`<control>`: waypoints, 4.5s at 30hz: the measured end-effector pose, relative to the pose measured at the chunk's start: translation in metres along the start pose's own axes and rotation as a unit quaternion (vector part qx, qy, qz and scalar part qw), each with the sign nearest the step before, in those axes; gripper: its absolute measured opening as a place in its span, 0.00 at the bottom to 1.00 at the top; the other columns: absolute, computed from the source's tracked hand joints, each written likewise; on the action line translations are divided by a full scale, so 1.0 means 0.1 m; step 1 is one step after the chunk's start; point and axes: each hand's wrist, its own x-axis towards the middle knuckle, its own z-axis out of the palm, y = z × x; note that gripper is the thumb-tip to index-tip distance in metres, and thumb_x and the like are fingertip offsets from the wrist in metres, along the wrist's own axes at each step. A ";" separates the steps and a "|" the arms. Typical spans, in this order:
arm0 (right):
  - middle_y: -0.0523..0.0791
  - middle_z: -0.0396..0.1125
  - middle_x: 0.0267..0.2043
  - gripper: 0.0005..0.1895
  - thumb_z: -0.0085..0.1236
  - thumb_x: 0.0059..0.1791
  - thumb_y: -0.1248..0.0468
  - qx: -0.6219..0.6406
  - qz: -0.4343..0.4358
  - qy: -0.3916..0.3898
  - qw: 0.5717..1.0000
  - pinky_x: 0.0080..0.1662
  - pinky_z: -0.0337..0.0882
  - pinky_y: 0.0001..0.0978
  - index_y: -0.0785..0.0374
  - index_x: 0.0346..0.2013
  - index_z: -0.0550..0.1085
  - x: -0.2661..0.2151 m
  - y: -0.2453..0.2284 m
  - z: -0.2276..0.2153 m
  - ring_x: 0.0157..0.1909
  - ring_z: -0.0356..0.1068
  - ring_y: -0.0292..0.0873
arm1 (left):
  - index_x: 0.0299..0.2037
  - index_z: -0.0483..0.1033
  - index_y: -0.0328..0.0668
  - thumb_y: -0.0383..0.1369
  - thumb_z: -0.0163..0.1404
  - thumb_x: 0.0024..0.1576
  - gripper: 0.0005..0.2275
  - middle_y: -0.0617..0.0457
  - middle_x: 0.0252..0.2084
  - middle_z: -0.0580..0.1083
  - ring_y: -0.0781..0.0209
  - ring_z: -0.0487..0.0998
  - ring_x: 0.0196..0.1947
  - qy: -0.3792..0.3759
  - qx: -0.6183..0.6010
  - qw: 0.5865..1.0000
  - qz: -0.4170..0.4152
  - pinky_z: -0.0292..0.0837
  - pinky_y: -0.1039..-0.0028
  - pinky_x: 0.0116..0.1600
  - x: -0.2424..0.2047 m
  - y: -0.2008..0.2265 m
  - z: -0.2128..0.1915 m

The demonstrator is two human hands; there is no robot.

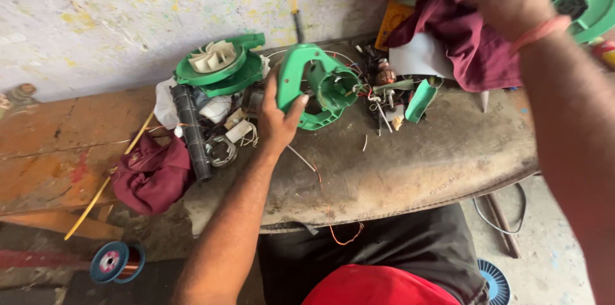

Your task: The person disassembles a green handheld electric fan, removes the fan blade, and cleans the internal housing and components using a maroon cloth and yellow scissors. They wipe the interior surfaces and fan blade repeatedly, then reassemble the unit.

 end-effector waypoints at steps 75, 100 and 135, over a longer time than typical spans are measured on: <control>0.49 0.74 0.37 0.11 0.70 0.47 0.66 0.174 -0.248 -0.170 0.938 0.41 0.73 0.35 0.66 0.40 0.77 -0.79 -1.11 1.26 0.37 0.75 0.47 | 0.74 0.45 0.33 0.29 0.64 0.47 0.47 0.31 0.58 0.66 0.37 0.73 0.57 0.010 0.207 0.975 0.086 0.75 0.55 0.58 0.39 -0.38 0.14; 0.48 0.74 0.36 0.13 0.62 0.39 0.69 0.112 -0.327 -0.291 0.892 0.35 0.72 0.39 0.65 0.38 0.78 -0.51 -0.93 1.37 0.34 0.74 0.49 | 0.72 0.47 0.31 0.35 0.66 0.53 0.43 0.32 0.53 0.68 0.39 0.76 0.52 -0.032 0.262 0.962 0.071 0.78 0.58 0.54 0.49 -0.54 0.35; 0.54 0.73 0.36 0.13 0.61 0.41 0.71 0.082 -0.363 -0.316 0.873 0.34 0.74 0.40 0.72 0.39 0.77 -0.47 -0.92 1.54 0.33 0.74 0.54 | 0.72 0.43 0.30 0.32 0.67 0.49 0.47 0.31 0.52 0.67 0.42 0.75 0.48 -0.007 0.271 0.960 0.073 0.78 0.58 0.48 0.47 -0.54 0.39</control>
